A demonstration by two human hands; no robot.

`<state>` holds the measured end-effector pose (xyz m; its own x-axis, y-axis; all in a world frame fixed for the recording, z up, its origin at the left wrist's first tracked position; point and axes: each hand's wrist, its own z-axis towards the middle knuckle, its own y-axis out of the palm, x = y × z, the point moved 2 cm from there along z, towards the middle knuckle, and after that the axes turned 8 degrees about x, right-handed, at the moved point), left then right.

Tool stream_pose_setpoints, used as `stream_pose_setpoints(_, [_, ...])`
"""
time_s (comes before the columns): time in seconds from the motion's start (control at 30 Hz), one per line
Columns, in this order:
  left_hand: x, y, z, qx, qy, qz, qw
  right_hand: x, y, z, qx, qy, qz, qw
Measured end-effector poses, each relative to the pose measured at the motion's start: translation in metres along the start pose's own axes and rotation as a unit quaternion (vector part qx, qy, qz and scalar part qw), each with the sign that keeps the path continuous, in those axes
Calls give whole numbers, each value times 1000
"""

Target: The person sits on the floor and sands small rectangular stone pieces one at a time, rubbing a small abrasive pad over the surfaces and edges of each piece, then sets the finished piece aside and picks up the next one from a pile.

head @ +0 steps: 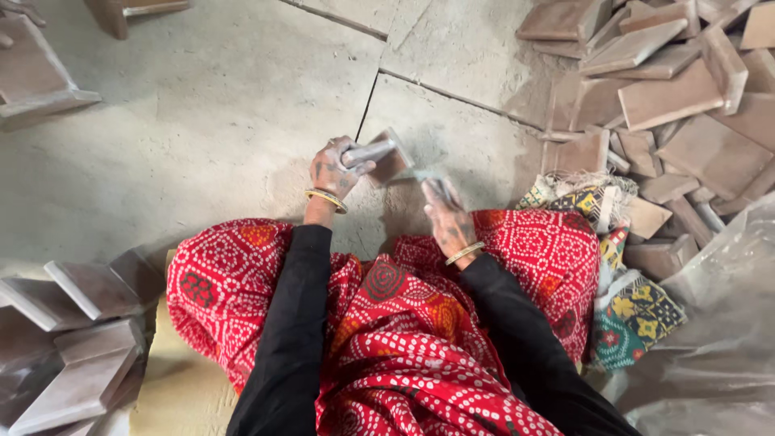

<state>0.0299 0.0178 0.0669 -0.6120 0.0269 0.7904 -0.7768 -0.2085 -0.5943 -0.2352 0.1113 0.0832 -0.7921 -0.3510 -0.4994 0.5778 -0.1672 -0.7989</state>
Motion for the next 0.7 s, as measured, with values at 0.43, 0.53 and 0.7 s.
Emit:
stream_pose_setpoints(0.43, [-28, 34, -77, -11, -80, 35, 996, -89, 51, 42, -13, 0, 288, 957])
stream_pose_setpoints(0.53, [-35, 39, -73, 16, -61, 1, 998, -92, 45, 40, -27, 34, 263, 964])
stream_pose_setpoints(0.7, [-32, 43, -75, 28, -39, -15, 999, -101, 31, 38, -48, -10, 268, 962])
